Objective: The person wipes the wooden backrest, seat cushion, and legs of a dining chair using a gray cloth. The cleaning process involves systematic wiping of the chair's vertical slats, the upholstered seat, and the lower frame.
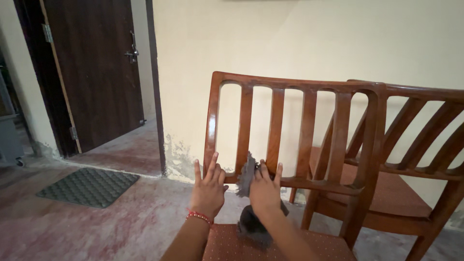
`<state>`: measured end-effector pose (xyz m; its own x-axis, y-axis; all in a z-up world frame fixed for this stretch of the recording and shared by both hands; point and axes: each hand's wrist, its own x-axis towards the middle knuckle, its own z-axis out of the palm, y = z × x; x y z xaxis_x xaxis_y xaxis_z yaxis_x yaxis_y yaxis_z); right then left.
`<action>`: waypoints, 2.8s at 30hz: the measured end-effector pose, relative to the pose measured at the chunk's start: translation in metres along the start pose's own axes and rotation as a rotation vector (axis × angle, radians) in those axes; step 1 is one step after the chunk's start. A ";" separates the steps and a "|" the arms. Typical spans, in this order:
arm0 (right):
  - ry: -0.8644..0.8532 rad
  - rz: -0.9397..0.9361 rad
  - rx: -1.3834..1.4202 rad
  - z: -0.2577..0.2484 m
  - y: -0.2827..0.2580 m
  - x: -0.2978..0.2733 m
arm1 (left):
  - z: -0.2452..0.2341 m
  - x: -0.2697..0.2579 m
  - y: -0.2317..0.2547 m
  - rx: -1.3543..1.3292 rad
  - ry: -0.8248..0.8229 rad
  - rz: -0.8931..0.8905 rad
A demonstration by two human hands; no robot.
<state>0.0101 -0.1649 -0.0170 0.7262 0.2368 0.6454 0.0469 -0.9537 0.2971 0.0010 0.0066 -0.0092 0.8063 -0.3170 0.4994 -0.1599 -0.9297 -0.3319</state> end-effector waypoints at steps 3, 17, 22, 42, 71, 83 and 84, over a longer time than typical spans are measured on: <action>-0.022 0.032 -0.001 -0.001 -0.007 -0.017 | 0.000 0.001 0.001 0.017 -0.012 -0.005; -0.306 -0.100 -0.083 -0.026 0.009 0.026 | 0.009 0.002 0.000 -0.040 0.044 -0.001; -0.234 -0.073 -0.008 -0.020 0.011 0.006 | 0.010 0.002 -0.003 -0.017 0.059 0.000; -0.286 0.396 1.354 -0.072 0.034 -0.005 | -0.018 -0.045 0.022 -1.484 -0.080 -0.089; 0.069 0.441 0.748 -0.020 0.064 -0.008 | -0.024 -0.010 -0.015 -1.281 0.556 -0.392; -0.245 0.554 1.504 0.011 0.094 0.045 | -0.030 0.057 0.020 -0.700 -0.061 -0.278; -0.277 0.538 1.458 0.008 0.094 0.046 | -0.033 0.061 0.018 -0.684 -0.104 -0.269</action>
<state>0.0541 -0.2451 0.0349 0.9649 -0.0587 0.2561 0.2274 -0.3019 -0.9258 0.0291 -0.0355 0.0419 0.9122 -0.0737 0.4031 -0.2405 -0.8928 0.3808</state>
